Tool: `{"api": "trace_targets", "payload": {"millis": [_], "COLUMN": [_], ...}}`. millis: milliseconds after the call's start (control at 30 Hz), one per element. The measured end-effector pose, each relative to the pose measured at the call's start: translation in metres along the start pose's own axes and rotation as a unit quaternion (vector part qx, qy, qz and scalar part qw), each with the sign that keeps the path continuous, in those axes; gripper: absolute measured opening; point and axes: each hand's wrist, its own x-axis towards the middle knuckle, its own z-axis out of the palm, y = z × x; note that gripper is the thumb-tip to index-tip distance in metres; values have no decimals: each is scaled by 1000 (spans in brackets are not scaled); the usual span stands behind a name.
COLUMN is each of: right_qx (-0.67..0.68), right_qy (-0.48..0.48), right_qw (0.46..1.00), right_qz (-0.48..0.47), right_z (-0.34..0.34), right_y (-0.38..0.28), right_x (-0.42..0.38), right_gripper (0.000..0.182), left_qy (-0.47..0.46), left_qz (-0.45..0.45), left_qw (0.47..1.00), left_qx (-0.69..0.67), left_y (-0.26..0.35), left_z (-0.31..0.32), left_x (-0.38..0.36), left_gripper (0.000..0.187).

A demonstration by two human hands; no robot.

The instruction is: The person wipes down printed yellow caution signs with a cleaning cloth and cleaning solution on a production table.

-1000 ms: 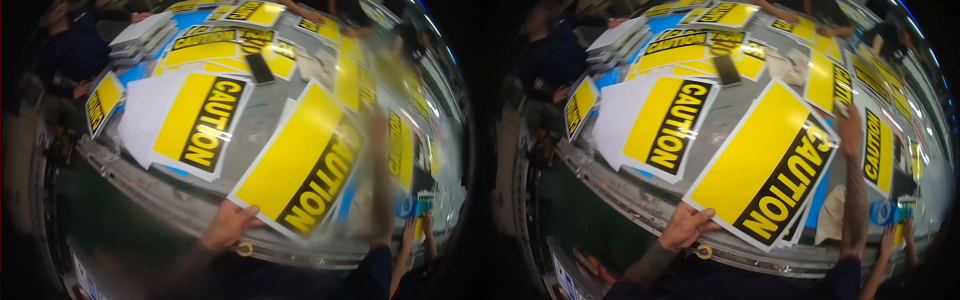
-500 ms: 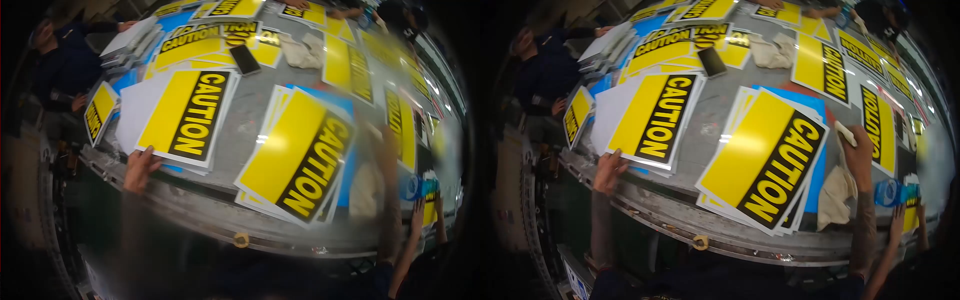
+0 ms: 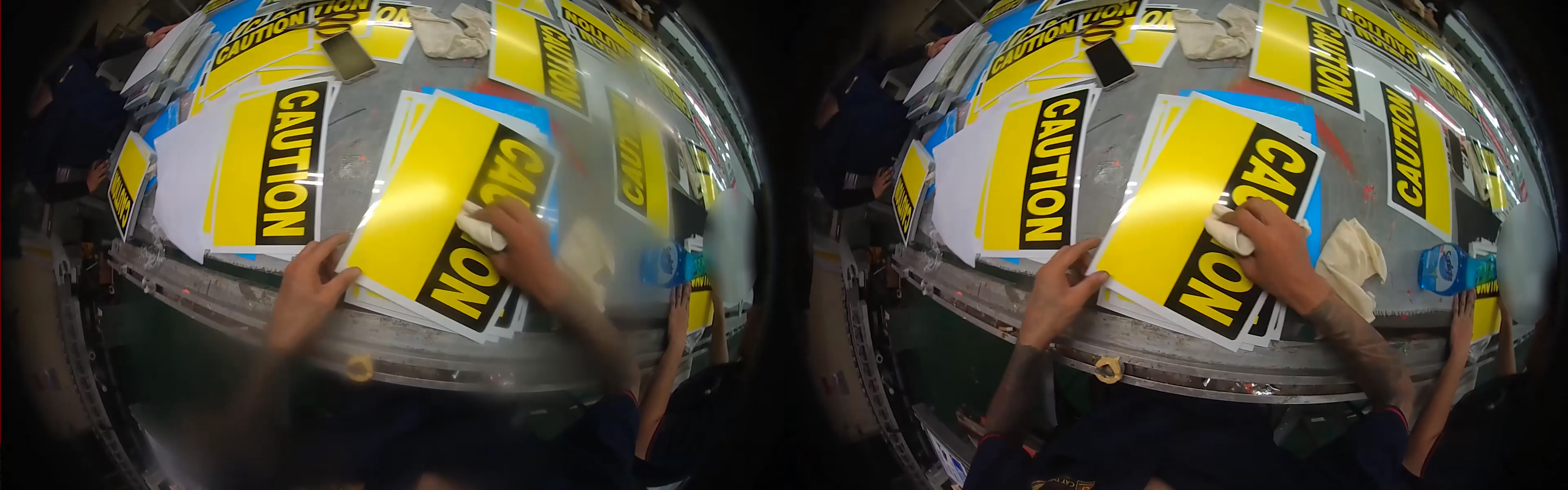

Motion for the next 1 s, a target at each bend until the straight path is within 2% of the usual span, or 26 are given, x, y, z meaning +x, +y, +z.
{"api": "trace_targets", "payload": {"millis": [67, 133, 200, 233, 300, 333, 367, 400, 467, 533, 567, 600, 633, 667, 700, 800, 867, 967, 1000], "right_qx": [23, 51, 48, 46, 55, 31, 60, 62, -10, -91, -134, -119, -134, -157, -164, -73, -27, -73, -103], "right_qy": [-20, -17, 1, -8, -32, -42, -61, -118, -142, -124, -58, 27, 62, 74, 52, 48, -59, -53, 26], "right_qw": [999, 998, 998, 997, 997, 999, 995, 984, 967, 978, 984, 992, 985, 979, 979, 996, 996, 996, 993], "right_qz": [16, 36, 44, 55, 49, 10, -49, -115, -213, -139, -107, 24, 90, 105, 110, 8, -59, -26, 55], "right_z": [0, -5, -3, -5, -3, 4, 15, 18, 45, 52, 26, 19, 2, -28, -43, -11, 9, 1, -11], "right_y": [6, 2, 2, 0, -22, -42, -59, -71, -73, -24, 4, 50, 99, 117, 126, 96, 40, 65, 84], "right_x": [0, 3, 1, 2, 2, -2, -5, -9, -12, 15, 43, 60, 79, 97, 101, 60, 28, 32, 43], "right_gripper": [40, 37, 36, 40, 50, 52, 46, 39, 37, 46, 35, 49, 42, 41, 35, 34, 36, 39, 33], "left_qy": [-42, -40, -47, -78, -73, -64, -72, -81, -85, -71, -64, -54, -52, -49, -51, -43, -34, -26, -34], "left_qz": [-137, -93, -92, -106, -180, -217, -199, -183, -176, -195, -161, -128, -157, -182, -181, -198, -208, -205, -182], "left_qw": [961, 929, 888, 876, 874, 871, 878, 884, 891, 895, 914, 930, 910, 887, 888, 891, 895, 905, 916], "left_qx": [-235, -356, -447, -464, -446, -437, -430, -422, -409, -395, -368, -340, -381, -422, -419, -406, -392, -373, -357], "left_y": [8, 16, 33, 29, 14, 6, -4, -13, -17, -16, -22, -27, -19, -11, -9, -4, -2, -3, -6], "left_z": [-7, -6, 4, 11, 28, 35, 40, 43, 47, 46, 50, 53, 50, 49, 47, 48, 49, 52, 53], "left_x": [1, -3, -9, -9, -9, -8, -7, -8, -5, -7, -8, -9, -10, -9, -9, -11, -11, -9, -10], "left_gripper": [49, 54, 58, 55, 43, 40, 39, 38, 36, 33, 32, 31, 31, 31, 31, 30, 30, 30, 31]}}
